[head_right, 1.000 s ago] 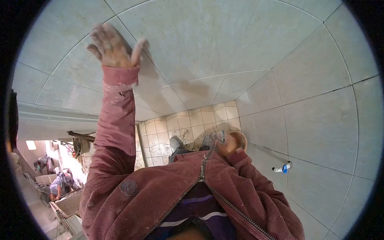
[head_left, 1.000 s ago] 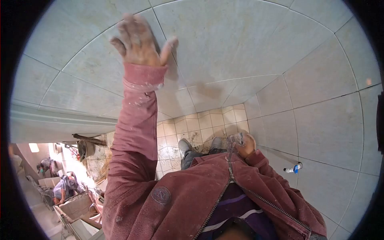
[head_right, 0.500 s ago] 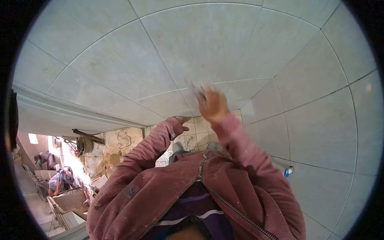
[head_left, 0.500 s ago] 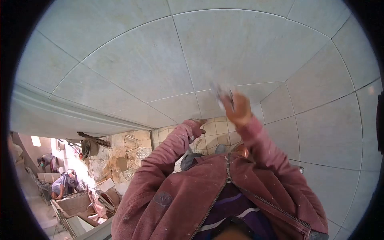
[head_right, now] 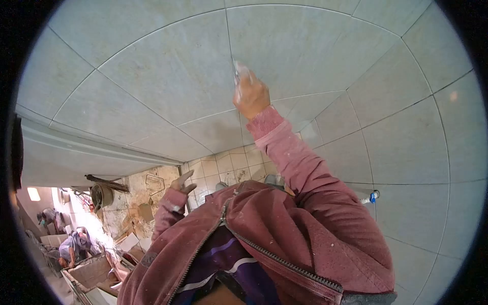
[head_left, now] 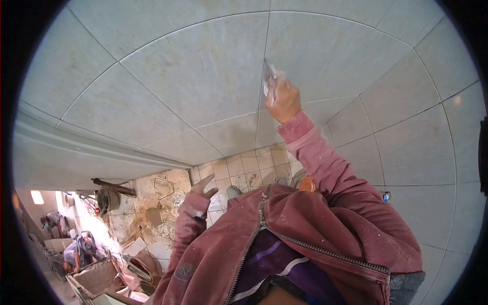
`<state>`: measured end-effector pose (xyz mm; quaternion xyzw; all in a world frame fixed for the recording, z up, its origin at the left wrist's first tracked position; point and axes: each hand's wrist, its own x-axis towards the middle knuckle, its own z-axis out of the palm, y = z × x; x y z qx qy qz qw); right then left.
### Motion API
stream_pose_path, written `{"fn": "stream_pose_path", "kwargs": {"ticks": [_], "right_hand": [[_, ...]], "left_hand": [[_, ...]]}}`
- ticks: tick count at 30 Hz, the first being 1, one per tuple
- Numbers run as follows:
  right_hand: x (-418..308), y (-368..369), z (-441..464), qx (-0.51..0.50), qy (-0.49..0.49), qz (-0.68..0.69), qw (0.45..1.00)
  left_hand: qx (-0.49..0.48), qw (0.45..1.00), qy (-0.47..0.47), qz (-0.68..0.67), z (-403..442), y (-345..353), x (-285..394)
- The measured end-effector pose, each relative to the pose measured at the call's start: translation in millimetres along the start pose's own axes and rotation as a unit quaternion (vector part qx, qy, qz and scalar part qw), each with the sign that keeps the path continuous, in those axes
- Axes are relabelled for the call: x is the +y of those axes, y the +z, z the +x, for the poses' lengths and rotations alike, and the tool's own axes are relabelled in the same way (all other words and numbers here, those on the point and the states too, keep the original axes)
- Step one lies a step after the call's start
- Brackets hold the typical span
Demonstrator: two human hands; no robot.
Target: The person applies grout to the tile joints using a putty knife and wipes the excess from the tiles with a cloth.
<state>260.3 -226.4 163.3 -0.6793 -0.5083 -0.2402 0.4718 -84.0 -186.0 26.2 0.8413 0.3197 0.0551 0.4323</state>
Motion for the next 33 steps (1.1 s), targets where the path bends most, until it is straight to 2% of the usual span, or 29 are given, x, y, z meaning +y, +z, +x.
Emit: {"fn": "stream_pose_path", "kwargs": {"ticks": [2,4,5,6,7,9,11,12,13,14,15,16,17,18,20,21,22,23,27,29,30,32,33], "right_hand": [[10.2,7.6,-39.5,-0.152,0.082,-0.069,0.983],[47.7,25.4,-113.0,-0.405,0.230,-0.107,0.879],[63.7,27.8,-164.0,-0.396,0.235,-0.110,0.881],[71.0,34.7,-201.5,-0.356,0.219,-0.074,0.905],[77.5,37.6,-215.5,-0.326,0.199,-0.038,0.923],[29.9,13.6,-176.8,-0.341,0.209,-0.035,0.916],[-3.4,12.1,-134.2,-0.347,0.200,-0.023,0.916],[-10.8,14.7,-122.5,-0.302,0.181,0.018,0.936],[-18.4,16.0,-109.5,-0.257,0.160,0.059,0.951],[-29.8,16.1,-96.7,-0.267,0.149,0.061,0.950],[-42.9,16.1,-84.9,-0.228,0.146,0.128,0.954],[-58.1,15.9,-72.9,-0.189,0.144,0.195,0.952],[-75.7,15.1,-59.6,-0.198,0.135,0.196,0.951],[-96.9,16.0,-45.9,-0.182,0.122,0.208,0.953],[-123.0,26.1,-25.9,-0.170,0.098,0.217,0.956],[-130.5,35.0,-15.7,-0.148,0.051,0.202,0.967],[-136.9,42.4,-4.7,-0.126,0.004,0.188,0.974],[-143.0,48.8,7.7,-0.131,-0.005,0.186,0.974],[-176.0,62.2,58.0,-0.110,-0.038,0.125,0.985],[-192.1,63.0,69.1,-0.102,-0.054,0.106,0.988],[-197.5,65.3,71.9,-0.085,-0.071,0.082,0.990],[-206.3,70.0,72.6,-0.080,-0.091,0.056,0.991],[-210.3,71.0,68.7,-0.098,-0.056,0.034,0.993]], "left_hand": [[0.004,0.997,-0.030,-0.069,-15.5,-6.3,-25.3],[0.012,0.997,-0.003,-0.071,-14.1,-17.1,-21.4],[0.022,0.997,0.017,-0.074,-10.3,-26.5,-21.1],[0.018,0.998,0.052,0.003,-0.6,-29.9,-38.5],[0.036,0.997,0.063,-0.001,16.3,-36.2,-32.3],[0.069,0.997,-0.017,-0.029,3.0,-41.9,-10.5],[0.115,0.991,0.058,-0.030,11.5,-55.9,23.3],[0.142,0.985,0.095,-0.021,20.1,-61.0,34.5],[0.151,0.983,0.098,-0.030,26.2,-71.6,50.9],[0.159,0.981,0.101,-0.040,33.0,-79.0,63.2],[0.171,0.979,0.096,-0.047,44.5,-79.9,67.1],[0.151,0.976,0.105,-0.113,55.6,-82.0,69.7],[0.130,0.968,0.117,-0.178,65.3,-81.6,72.0],[0.140,0.966,0.116,-0.184,78.8,-72.7,65.5],[0.200,0.901,0.305,-0.235,113.1,-47.3,53.4],[0.209,0.897,0.308,-0.240,118.7,-48.4,69.5],[0.195,0.858,0.216,-0.422,119.4,-53.9,92.7],[0.169,0.783,0.117,-0.588,119.2,-63.3,109.8],[0.248,0.782,0.147,-0.553,138.8,-113.8,138.7],[0.164,0.640,0.189,-0.726,141.3,-131.2,150.3],[0.167,0.634,0.188,-0.731,142.3,-133.2,153.1],[0.156,0.569,0.191,-0.784,142.0,-135.7,156.9],[0.160,0.562,0.186,-0.790,139.5,-135.0,156.0]]}}
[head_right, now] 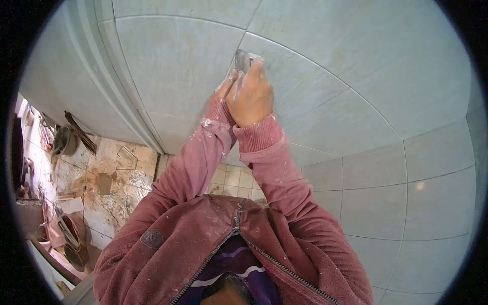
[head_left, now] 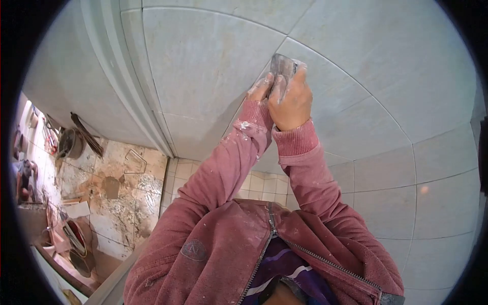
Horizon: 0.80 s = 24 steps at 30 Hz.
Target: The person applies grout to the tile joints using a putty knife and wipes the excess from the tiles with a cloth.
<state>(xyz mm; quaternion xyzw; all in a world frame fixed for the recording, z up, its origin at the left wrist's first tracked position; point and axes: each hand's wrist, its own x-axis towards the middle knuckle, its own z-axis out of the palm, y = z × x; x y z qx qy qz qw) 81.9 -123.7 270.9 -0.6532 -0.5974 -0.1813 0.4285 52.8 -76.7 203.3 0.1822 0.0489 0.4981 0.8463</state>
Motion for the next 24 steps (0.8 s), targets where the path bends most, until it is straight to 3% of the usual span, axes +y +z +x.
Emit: {"fn": "stream_pose_path", "kwargs": {"ticks": [2,5,10,11,13,14,15,16,17,18,19,20,22,24], "right_hand": [[-1.4,9.5,-5.7,-0.026,0.039,-0.022,0.999],[1.7,25.9,-22.3,-0.004,0.009,-0.020,1.000],[19.3,68.8,-73.9,-0.046,0.021,-0.021,0.998],[30.4,78.2,-89.3,-0.074,0.040,-0.061,0.995],[49.0,89.8,-113.3,-0.302,0.143,-0.107,0.936],[59.1,92.1,-136.5,-0.328,0.176,-0.118,0.921],[64.6,95.6,-156.4,-0.348,0.203,-0.124,0.907],[68.2,93.1,-167.8,-0.326,0.198,-0.073,0.922],[73.4,83.2,-177.1,-0.309,0.199,-0.026,0.929],[78.1,71.2,-173.3,-0.303,0.206,-0.031,0.930],[79.4,56.6,-160.7,-0.214,0.152,-0.012,0.965],[79.0,41.4,-144.3,-0.121,0.094,0.007,0.988],[70.1,0.8,-81.9,0.030,0.072,0.050,0.996],[55.9,-38.8,-27.4,0.162,0.095,0.075,0.979]], "left_hand": [[0.008,0.994,-0.035,-0.106,-9.0,0.4,4.8],[-0.030,0.993,-0.077,-0.078,-7.9,-23.5,4.9],[0.017,0.987,-0.101,-0.120,-14.6,-116.3,-40.0],[0.028,0.985,-0.115,-0.125,-24.3,-136.3,-53.8],[-0.033,0.991,-0.100,-0.083,-61.0,-168.9,-76.5],[-0.004,0.976,-0.037,0.215,-77.9,-221.8,-127.3],[0.023,0.868,0.043,0.493,-79.7,-264.9,-160.0],[0.013,0.866,0.059,0.496,-74.5,-254.1,-143.7],[0.110,0.955,-0.060,0.268,-83.0,-229.2,-123.1],[0.201,0.962,-0.185,0.019,-94.1,-202.3,-102.5],[0.109,0.968,-0.202,0.102,-91.2,-179.8,-76.1],[0.100,0.967,-0.209,0.108,-81.9,-171.6,-66.1],[0.067,0.956,-0.188,0.214,-63.0,-157.7,-53.3],[0.050,0.958,-0.185,0.214,-53.0,-139.8,-43.0]]}}
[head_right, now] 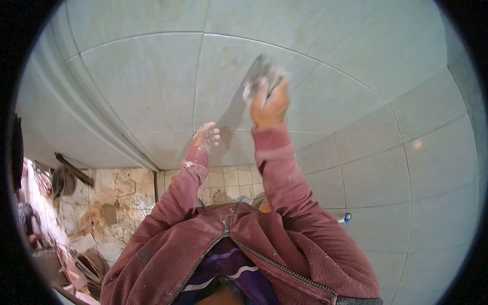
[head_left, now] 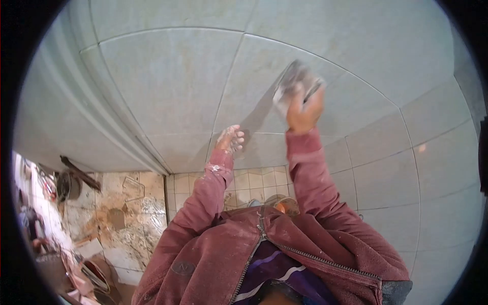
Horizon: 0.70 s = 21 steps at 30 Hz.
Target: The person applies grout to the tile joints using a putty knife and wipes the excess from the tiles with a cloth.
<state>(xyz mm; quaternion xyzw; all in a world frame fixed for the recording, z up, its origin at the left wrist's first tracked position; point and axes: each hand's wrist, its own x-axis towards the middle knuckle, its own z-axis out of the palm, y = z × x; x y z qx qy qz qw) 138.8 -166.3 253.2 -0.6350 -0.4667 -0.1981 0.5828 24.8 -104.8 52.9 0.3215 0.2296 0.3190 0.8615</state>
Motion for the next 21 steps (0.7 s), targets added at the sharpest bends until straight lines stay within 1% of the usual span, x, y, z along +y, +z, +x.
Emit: {"fn": "stream_pose_path", "kwargs": {"ticks": [1,3,5,7,8,9,10,11,12,13,14,16,17,19,21], "right_hand": [[5.5,1.6,13.3,0.013,-0.001,-0.004,1.000],[14.9,4.3,30.3,0.066,-0.091,0.044,0.993],[19.2,22.3,15.6,-0.041,-0.139,-0.012,0.989],[25.0,32.3,-2.1,-0.071,-0.027,0.016,0.997],[27.5,27.6,-0.8,-0.041,-0.025,-0.001,0.999],[31.7,19.6,3.5,0.025,0.010,0.049,0.998],[36.3,12.4,5.7,0.090,0.042,0.100,0.990],[41.0,10.4,5.6,0.100,0.006,0.052,0.994],[45.5,11.6,2.3,0.106,-0.025,0.004,0.994],[51.1,16.0,-6.2,0.023,-0.007,-0.014,1.000],[57.3,21.2,-14.7,-0.062,0.015,-0.026,0.998],[58.5,17.8,-26.0,-0.112,0.033,-0.048,0.992],[67.8,9.4,-31.1,-0.095,0.038,-0.054,0.993],[99.3,-14.4,-45.7,-0.046,0.164,-0.082,0.982],[153.4,-62.8,-53.7,0.074,0.142,-0.090,0.983]], "left_hand": [[-0.006,1.000,0.009,-0.008,1.2,6.9,6.7],[-0.011,1.000,0.006,0.006,-0.2,19.2,11.3],[-0.018,1.000,0.000,0.021,1.2,26.7,5.8],[-0.062,0.998,0.005,0.017,2.6,23.3,-6.2],[-0.062,0.996,0.025,0.064,-7.5,26.3,2.4],[-0.064,0.991,0.047,0.110,-17.1,25.9,11.8],[-0.055,0.993,0.015,0.107,-13.6,12.4,13.4],[-0.041,0.993,-0.018,0.106,-8.4,-1.4,13.7],[-0.017,0.991,-0.014,0.133,-8.0,-8.1,12.0],[0.008,0.987,-0.008,0.160,-8.1,-10.1,9.9],[-0.011,0.984,-0.020,0.177,-6.8,-7.1,8.4],[0.011,0.989,-0.027,0.143,-10.3,2.8,10.9],[-0.002,0.987,-0.031,0.155,-14.7,7.5,14.9],[0.000,0.970,0.030,0.242,-24.5,11.1,22.0],[0.032,0.945,0.052,0.320,-22.5,-15.4,28.3]]}}
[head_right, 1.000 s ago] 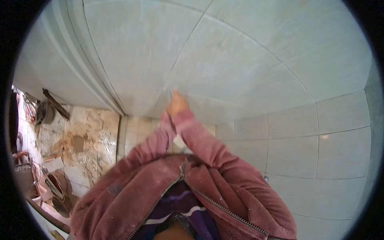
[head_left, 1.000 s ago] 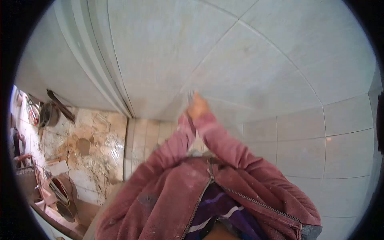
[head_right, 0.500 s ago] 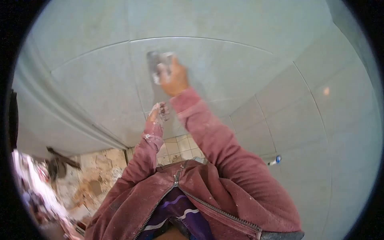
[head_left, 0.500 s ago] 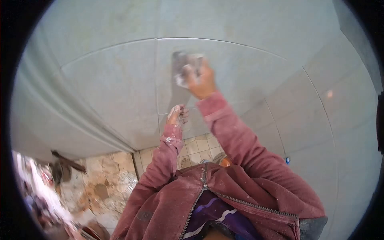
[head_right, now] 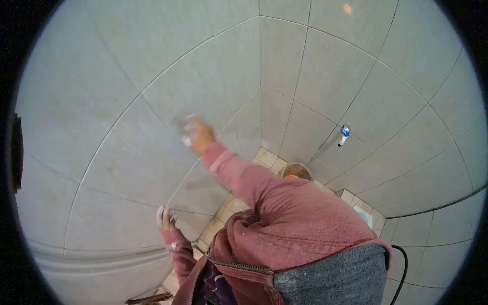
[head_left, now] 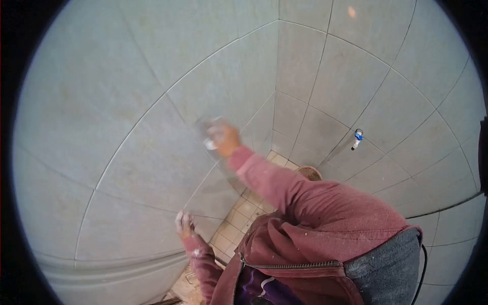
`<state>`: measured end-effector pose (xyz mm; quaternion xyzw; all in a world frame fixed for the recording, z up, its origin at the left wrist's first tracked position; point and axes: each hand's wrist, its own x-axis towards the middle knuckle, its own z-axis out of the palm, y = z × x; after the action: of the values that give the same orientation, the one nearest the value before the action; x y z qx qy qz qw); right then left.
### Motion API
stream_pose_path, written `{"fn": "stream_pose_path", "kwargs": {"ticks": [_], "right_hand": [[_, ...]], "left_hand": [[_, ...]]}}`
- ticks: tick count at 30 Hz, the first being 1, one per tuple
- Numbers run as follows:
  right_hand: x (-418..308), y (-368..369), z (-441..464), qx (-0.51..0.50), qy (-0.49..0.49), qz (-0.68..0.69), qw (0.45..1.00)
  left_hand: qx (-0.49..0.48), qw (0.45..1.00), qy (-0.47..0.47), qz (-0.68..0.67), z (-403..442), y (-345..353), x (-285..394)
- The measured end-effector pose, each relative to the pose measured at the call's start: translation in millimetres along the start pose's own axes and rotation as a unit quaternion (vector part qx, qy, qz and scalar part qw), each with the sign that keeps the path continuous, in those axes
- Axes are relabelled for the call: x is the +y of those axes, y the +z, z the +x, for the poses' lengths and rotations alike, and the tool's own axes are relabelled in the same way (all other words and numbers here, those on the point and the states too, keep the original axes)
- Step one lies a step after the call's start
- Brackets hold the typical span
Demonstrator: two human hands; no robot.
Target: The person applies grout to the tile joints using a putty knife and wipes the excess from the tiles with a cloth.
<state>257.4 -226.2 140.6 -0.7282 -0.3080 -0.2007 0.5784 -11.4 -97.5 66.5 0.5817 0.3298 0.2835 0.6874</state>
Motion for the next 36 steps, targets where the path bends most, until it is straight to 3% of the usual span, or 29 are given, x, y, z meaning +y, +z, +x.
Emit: {"fn": "stream_pose_path", "kwargs": {"ticks": [1,2,4,6,8,10,12,14,16,18,19,21,23,26,30,33,36], "right_hand": [[20.2,-26.8,15.0,0.100,0.021,-0.016,0.995],[33.4,-52.9,33.4,0.145,0.133,-0.079,0.977],[61.9,-98.4,73.5,0.151,0.048,-0.056,0.986],[76.8,-119.6,116.2,0.151,-0.036,-0.080,0.985],[75.6,-130.7,148.3,0.143,-0.066,-0.048,0.986],[70.0,-145.9,170.7,0.105,-0.055,-0.045,0.992],[74.7,-156.3,190.4,0.059,-0.052,-0.043,0.996],[84.4,-160.5,206.9,0.033,-0.153,-0.011,0.988],[83.3,-170.5,218.5,0.002,-0.176,-0.018,0.984],[80.8,-176.7,224.4,-0.031,-0.195,-0.022,0.980],[79.4,-178.3,225.9,-0.061,-0.203,-0.043,0.976],[75.6,-174.3,224.0,-0.097,-0.208,-0.059,0.971],[74.6,-171.2,222.3,-0.097,-0.225,-0.090,0.965],[70.3,-159.3,213.0,-0.099,-0.284,-0.081,0.950],[101.5,-143.0,191.7,-0.110,-0.309,-0.059,0.943],[109.2,-132.3,173.8,-0.131,-0.269,-0.052,0.953],[123.0,-141.6,159.2,-0.138,-0.241,-0.062,0.959]], "left_hand": [[-0.003,1.000,0.004,0.008,3.8,-11.3,-5.7],[0.035,0.999,0.003,0.041,6.1,-20.0,-10.6],[0.076,0.994,0.004,0.084,11.3,-6.9,-5.6],[0.015,0.986,0.146,0.082,17.4,40.0,14.5],[-0.044,0.976,0.189,0.100,21.1,117.2,47.5],[-0.148,0.976,0.146,0.065,22.8,204.3,86.1],[-0.279,0.912,0.259,0.157,43.4,266.1,97.5],[-0.295,0.929,0.197,0.104,56.4,329.9,111.5],[-0.297,0.941,0.156,-0.044,88.1,382.0,95.6],[-0.266,0.945,0.043,-0.188,93.2,423.6,96.8],[-0.255,0.948,0.037,-0.185,96.7,439.9,93.3],[-0.312,0.854,-0.046,-0.414,101.2,461.0,86.7],[-0.283,0.865,-0.031,-0.414,99.8,474.4,83.1],[-0.261,0.828,-0.123,-0.481,104.2,469.8,70.7],[-0.279,0.806,-0.060,-0.519,116.5,457.5,16.4],[-0.260,0.914,0.036,-0.310,122.0,448.2,-11.7],[-0.234,0.963,0.120,-0.063,115.0,452.5,-50.1]]}}
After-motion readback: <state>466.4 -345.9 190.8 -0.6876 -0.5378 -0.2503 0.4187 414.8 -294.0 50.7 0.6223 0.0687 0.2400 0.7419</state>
